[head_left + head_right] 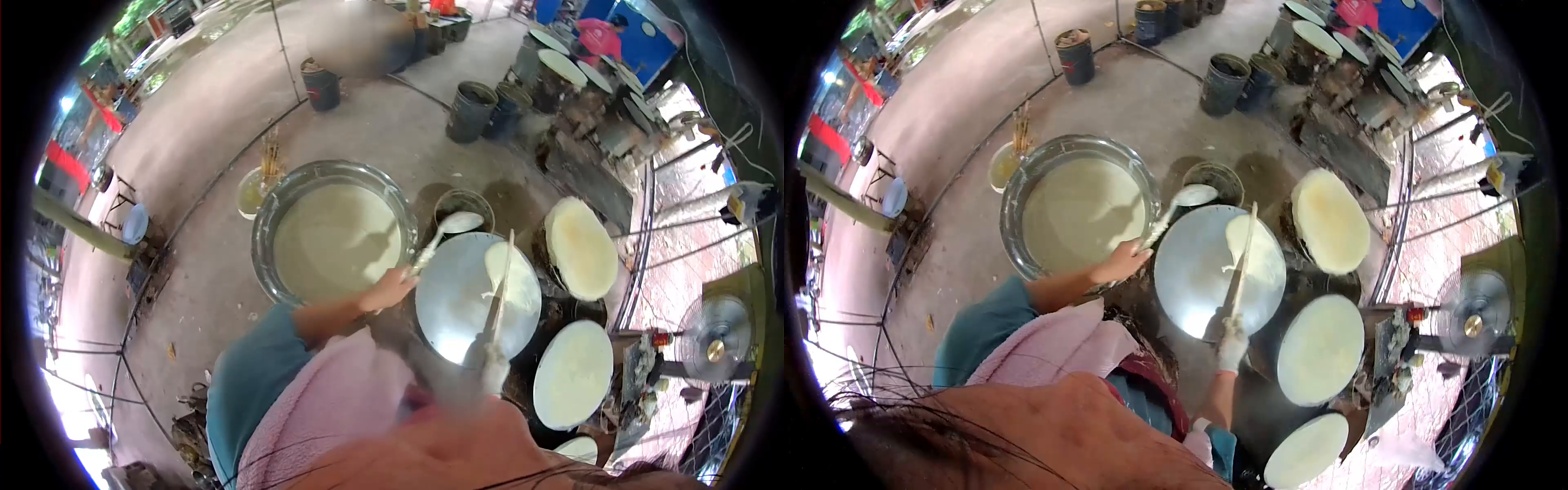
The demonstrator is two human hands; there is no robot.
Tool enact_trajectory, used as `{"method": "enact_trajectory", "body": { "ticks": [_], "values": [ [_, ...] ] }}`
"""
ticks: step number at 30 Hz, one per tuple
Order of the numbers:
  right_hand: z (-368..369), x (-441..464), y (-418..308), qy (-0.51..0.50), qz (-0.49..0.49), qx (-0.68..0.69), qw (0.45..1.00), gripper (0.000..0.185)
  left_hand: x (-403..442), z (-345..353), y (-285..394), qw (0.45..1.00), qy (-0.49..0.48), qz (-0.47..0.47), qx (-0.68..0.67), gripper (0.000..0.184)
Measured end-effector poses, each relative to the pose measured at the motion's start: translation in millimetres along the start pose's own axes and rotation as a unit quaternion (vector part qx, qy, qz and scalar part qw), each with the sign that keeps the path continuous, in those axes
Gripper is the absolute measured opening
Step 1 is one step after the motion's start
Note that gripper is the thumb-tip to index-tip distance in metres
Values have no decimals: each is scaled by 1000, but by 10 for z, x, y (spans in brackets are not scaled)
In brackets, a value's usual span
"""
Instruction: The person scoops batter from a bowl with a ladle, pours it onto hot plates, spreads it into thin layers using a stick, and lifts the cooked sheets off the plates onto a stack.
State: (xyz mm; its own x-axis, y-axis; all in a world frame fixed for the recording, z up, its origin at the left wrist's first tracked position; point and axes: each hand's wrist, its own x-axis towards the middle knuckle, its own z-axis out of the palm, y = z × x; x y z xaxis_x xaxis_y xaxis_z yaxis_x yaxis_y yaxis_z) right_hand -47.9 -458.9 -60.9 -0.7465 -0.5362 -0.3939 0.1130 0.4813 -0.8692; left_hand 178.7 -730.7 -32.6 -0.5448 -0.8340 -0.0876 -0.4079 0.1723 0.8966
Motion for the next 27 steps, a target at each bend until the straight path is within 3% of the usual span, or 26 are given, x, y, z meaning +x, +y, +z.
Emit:
{"method": "enact_trajectory", "body": {
  "ticks": [1, 2, 3, 4, 5, 6, 8, 11, 12, 14, 17, 20, 21, 22, 23, 26, 27],
  "values": [
    [-129, 41, 118, 20, -60, 128, 990, 33, -74, -63, 10, 999, -9, -43, -9, 42],
    [-301, 30, 121, 27, -40, 148, 988, 31, -148, -88, -16, 996, -28, -86, -17, 40],
    [-353, -81, -61, 41, -22, 163, 985, 29, -200, -72, -128, 996, -4, -69, 53, 34],
    [-355, -93, -90, 27, 68, 166, 983, 23, -215, -79, -260, 991, 19, -46, 122, 29],
    [-374, 185, 391, -73, 118, 223, 965, 16, -243, -89, -390, 991, 16, -70, 114, 28],
    [-168, -101, -430, -16, 168, 78, 983, 12, -309, -45, -482, 990, 16, -97, 105, 26],
    [23, 114, -198, -48, 106, 107, 987, 14, -458, -50, -279, 991, 84, 13, 101, 23],
    [-338, 338, 99, -80, -53, 40, 995, 25, -600, -29, -274, 995, 22, -87, -53, 22],
    [-607, 367, 98, -71, -48, -3, 996, 26, -656, -8, -235, 993, 16, -103, -54, 21],
    [-908, 520, 205, -44, 25, 217, 975, 21, -733, 5, -167, 989, 23, -131, -58, 21],
    [-815, 678, 253, -147, 92, 156, 972, 21, -883, 277, -212, 985, 149, -10, 89, 20],
    [-663, 551, -118, -259, 124, 127, 949, 23, -988, 412, -138, 978, 136, -147, -66, 24],
    [-727, 590, -112, -267, 106, 118, 950, 31, -1021, 405, -42, 975, 144, -148, -85, 25],
    [-871, 695, -74, -253, -18, 31, 967, 37, -1055, 386, 105, 972, 147, -147, -105, 25],
    [-1006, 870, -82, -244, -59, -1, 968, 38, -1078, 406, 196, 970, 147, -147, -125, 25],
    [-1399, 1465, 219, -227, -49, 71, 970, 31, -1175, 487, 46, 971, 164, -144, -98, 25],
    [-1405, 1314, -142, -269, 40, 29, 962, 29, -1214, 522, 38, 968, 172, -155, -98, 24]
  ]
}}
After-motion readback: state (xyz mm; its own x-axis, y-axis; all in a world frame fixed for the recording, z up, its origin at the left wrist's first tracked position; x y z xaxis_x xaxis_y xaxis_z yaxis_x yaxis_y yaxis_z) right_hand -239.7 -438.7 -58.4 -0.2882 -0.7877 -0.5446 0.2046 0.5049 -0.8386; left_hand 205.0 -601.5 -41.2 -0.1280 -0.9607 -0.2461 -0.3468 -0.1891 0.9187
